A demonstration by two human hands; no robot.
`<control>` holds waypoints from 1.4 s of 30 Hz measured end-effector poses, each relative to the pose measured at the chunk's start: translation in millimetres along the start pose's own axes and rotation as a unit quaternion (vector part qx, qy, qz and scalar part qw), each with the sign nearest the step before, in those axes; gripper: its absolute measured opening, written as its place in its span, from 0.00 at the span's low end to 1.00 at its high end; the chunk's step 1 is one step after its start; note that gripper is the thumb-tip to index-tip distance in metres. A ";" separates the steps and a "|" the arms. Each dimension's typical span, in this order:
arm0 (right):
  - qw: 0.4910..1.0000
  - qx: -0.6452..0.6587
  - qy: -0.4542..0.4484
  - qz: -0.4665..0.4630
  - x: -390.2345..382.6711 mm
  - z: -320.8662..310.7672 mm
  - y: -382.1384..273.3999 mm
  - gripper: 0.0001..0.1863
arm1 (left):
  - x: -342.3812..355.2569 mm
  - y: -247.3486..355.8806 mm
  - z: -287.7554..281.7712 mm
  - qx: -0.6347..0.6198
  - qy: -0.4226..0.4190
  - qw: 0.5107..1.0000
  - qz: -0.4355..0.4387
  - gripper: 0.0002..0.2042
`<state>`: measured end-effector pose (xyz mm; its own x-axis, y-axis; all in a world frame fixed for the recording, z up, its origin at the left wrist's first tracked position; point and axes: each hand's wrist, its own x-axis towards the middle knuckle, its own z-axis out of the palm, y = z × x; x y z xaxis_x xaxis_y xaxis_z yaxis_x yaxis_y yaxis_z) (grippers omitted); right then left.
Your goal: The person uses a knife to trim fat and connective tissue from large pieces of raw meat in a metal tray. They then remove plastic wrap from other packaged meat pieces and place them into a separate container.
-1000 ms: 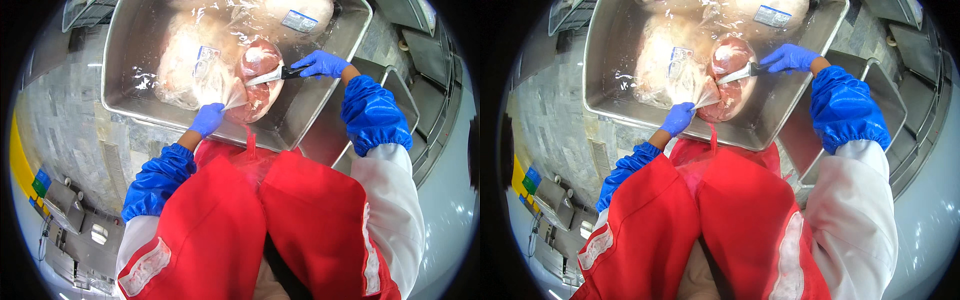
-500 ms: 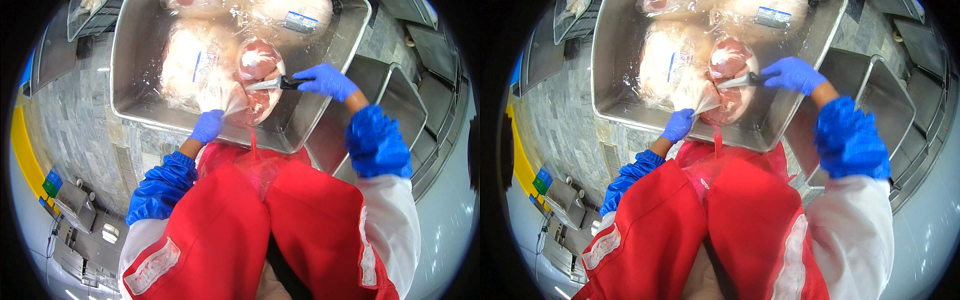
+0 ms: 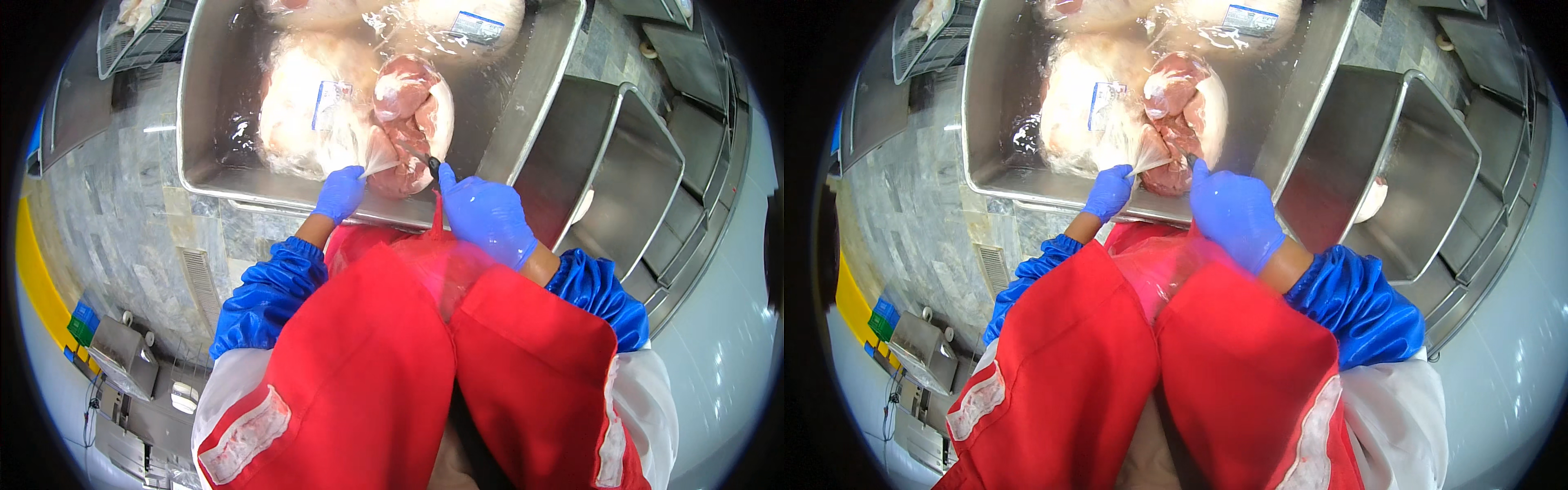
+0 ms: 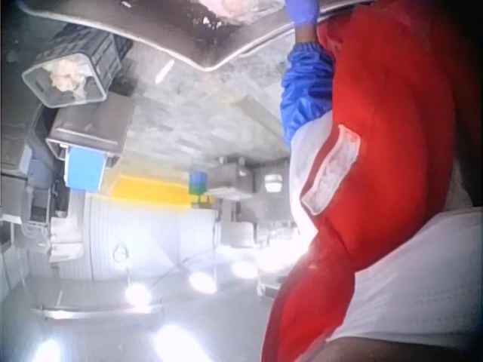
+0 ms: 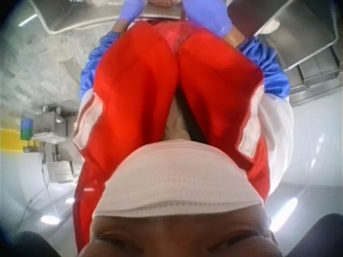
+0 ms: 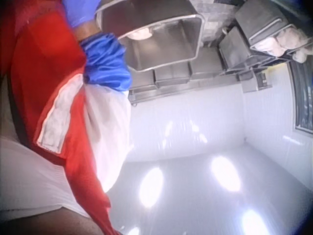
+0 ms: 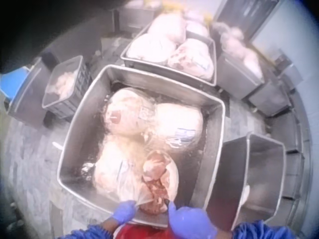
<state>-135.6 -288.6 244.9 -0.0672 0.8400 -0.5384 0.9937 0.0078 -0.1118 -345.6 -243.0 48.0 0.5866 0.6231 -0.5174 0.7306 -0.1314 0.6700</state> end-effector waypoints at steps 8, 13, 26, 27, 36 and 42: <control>1.000 -0.005 0.000 -0.008 -0.7 7.6 -14.5 0.15 | 2.5 -5.3 -0.9 -0.021 -0.012 1.000 0.012 0.14; 1.000 0.009 0.008 -0.002 0.3 14.3 -21.4 0.13 | 3.2 -5.1 -1.8 -0.036 -0.018 0.999 -0.008 0.14; 0.988 0.013 -0.112 -0.109 83.3 -3.6 32.1 0.12 | -0.7 -4.4 -2.5 -0.036 -0.041 0.998 -0.002 0.15; 0.987 0.048 -0.093 -0.123 92.1 -14.1 52.1 0.15 | -0.2 -6.8 -4.5 -0.021 -0.050 0.998 0.018 0.15; 0.903 0.331 -0.274 -0.027 170.6 35.4 163.5 0.17 | -10.9 -24.4 -26.7 -0.092 -0.047 0.993 -0.055 0.12; 0.890 0.355 -0.284 -0.013 173.9 54.0 179.7 0.15 | -3.9 -37.6 -24.9 -0.089 -0.077 0.991 -0.058 0.12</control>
<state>26.4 -170.4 86.1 -0.3253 0.4328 -0.8407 0.6971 -0.4910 -0.5225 -384.0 -221.3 38.1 0.5592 0.4986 -0.6623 0.7312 0.0799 0.6775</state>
